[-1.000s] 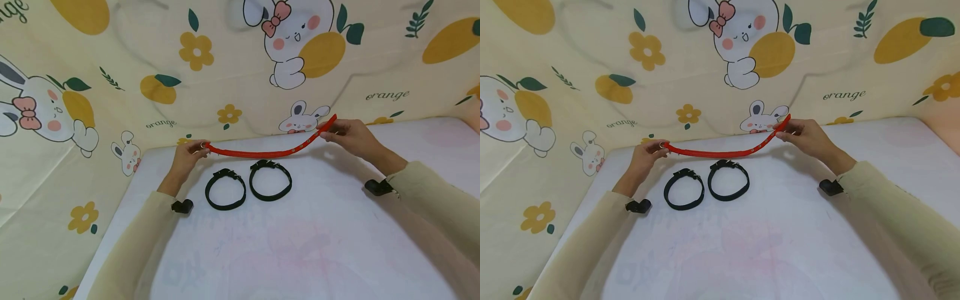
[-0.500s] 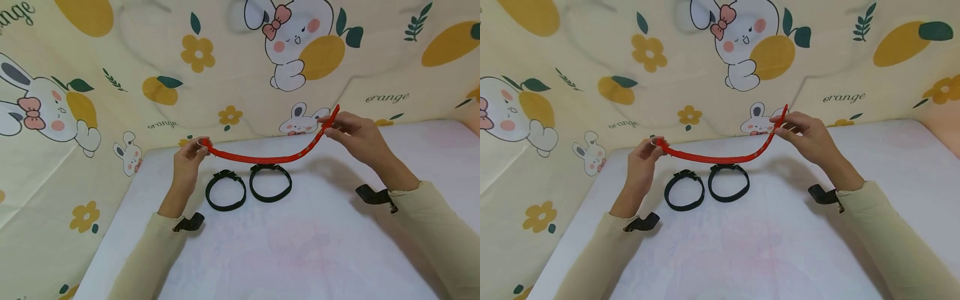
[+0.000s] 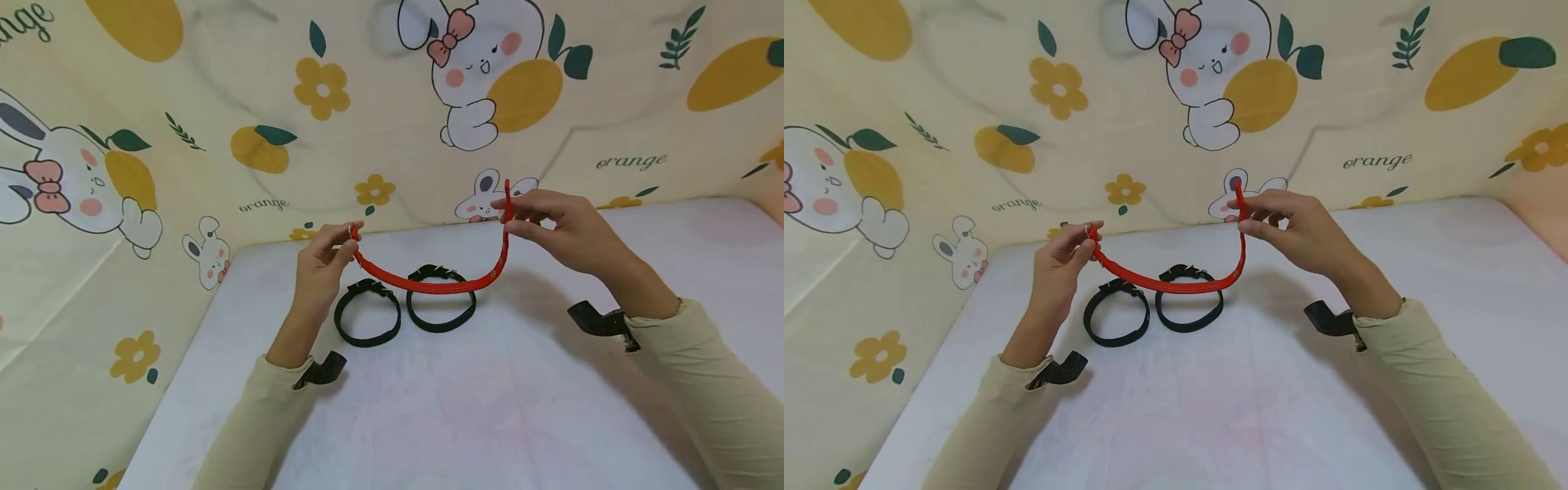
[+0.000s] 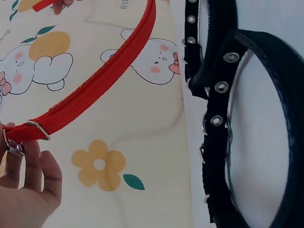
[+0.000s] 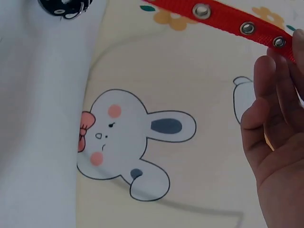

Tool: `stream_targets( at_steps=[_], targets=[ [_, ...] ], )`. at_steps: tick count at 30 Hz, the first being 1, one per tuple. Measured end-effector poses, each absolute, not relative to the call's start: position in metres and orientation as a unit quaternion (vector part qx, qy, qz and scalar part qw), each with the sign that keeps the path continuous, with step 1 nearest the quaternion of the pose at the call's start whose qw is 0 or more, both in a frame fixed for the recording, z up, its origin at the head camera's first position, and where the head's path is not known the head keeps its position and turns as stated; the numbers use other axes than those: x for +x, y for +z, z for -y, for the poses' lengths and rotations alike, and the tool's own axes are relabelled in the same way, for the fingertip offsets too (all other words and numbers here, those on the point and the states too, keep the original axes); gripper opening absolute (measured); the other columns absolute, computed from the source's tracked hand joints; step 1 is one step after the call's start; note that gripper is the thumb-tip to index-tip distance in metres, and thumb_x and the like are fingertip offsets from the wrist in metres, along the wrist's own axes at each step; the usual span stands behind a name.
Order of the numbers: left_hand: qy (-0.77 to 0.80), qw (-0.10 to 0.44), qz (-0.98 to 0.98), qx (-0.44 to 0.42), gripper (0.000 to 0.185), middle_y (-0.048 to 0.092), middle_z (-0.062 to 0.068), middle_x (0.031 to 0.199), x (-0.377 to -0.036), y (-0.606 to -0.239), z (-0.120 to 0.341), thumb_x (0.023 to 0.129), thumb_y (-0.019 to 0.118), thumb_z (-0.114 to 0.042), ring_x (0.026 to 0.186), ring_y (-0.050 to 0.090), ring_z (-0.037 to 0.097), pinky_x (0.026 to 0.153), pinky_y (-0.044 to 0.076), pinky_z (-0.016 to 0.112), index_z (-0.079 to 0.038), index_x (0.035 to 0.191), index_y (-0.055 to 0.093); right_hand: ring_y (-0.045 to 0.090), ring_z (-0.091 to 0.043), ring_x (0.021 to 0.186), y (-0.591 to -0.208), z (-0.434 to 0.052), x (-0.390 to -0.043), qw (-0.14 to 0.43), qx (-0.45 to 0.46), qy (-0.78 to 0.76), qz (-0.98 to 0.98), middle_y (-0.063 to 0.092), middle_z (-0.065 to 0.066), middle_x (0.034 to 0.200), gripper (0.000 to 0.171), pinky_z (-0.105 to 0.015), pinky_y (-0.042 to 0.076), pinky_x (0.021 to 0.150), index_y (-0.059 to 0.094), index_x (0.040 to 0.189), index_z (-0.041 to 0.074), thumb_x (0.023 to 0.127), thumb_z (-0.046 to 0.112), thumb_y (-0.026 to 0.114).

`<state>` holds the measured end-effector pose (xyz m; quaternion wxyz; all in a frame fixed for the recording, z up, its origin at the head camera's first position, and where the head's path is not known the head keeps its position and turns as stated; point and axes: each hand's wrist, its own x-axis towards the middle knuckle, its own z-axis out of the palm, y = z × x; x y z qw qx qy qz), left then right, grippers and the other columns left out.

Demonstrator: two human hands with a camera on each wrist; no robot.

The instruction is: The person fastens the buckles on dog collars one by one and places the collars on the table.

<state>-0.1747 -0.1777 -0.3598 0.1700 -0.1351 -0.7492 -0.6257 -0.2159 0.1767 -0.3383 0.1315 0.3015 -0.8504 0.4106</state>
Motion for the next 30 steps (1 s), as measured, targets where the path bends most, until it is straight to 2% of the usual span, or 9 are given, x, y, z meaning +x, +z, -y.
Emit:
stream_targets(
  at_steps=[4,9,13,20,30],
  targets=[
    [-0.621,0.176,0.751,-0.137,0.032,0.065,-0.014,0.105,-0.176,-0.357,0.175,0.096,0.060,-0.004,0.095,0.059,0.012,0.081,0.052,0.017,0.001,0.128,0.064,0.055,-0.003,0.087,-0.336,-0.172,-0.218,0.128,0.296,0.411,0.853,0.069,0.001,0.096,0.033,-0.011,0.044,0.071,0.071,0.122,0.012,0.089,0.010,0.075],
    [-0.625,0.185,0.743,-0.150,0.033,0.068,-0.012,0.101,-0.178,-0.352,0.171,0.093,0.064,-0.003,0.096,0.063,0.014,0.082,0.054,0.018,0.002,0.125,0.066,0.057,-0.002,0.088,-0.334,-0.164,-0.220,0.113,0.295,0.421,0.850,0.071,-0.003,0.098,0.043,-0.011,0.044,0.075,0.065,0.131,0.014,0.089,0.012,0.075],
    [-0.643,0.175,0.730,-0.153,0.033,0.071,-0.013,0.099,-0.180,-0.346,0.165,0.091,0.068,-0.004,0.094,0.066,0.017,0.083,0.056,0.020,0.003,0.123,0.067,0.058,-0.001,0.088,-0.332,-0.159,-0.221,0.119,0.301,0.417,0.849,0.072,-0.004,0.099,0.043,-0.012,0.045,0.076,0.063,0.133,0.016,0.091,0.012,0.073],
    [-0.666,0.160,0.716,-0.135,0.030,0.073,-0.014,0.097,-0.177,-0.341,0.157,0.091,0.069,-0.002,0.092,0.068,0.014,0.084,0.056,0.022,0.006,0.119,0.067,0.057,0.000,0.090,-0.331,-0.151,-0.219,0.122,0.300,0.420,0.848,0.072,-0.002,0.098,0.035,-0.012,0.044,0.077,0.067,0.126,0.016,0.092,0.014,0.072],
    [-0.665,0.157,0.718,-0.134,0.029,0.073,-0.014,0.096,-0.178,-0.341,0.151,0.090,0.070,-0.004,0.095,0.069,0.022,0.083,0.056,0.022,0.005,0.118,0.068,0.056,-0.004,0.086,-0.332,-0.145,-0.218,0.125,0.322,0.375,0.860,0.072,0.004,0.093,0.031,-0.019,0.043,0.074,0.069,0.122,0.019,0.091,0.016,0.073]
  ],
)
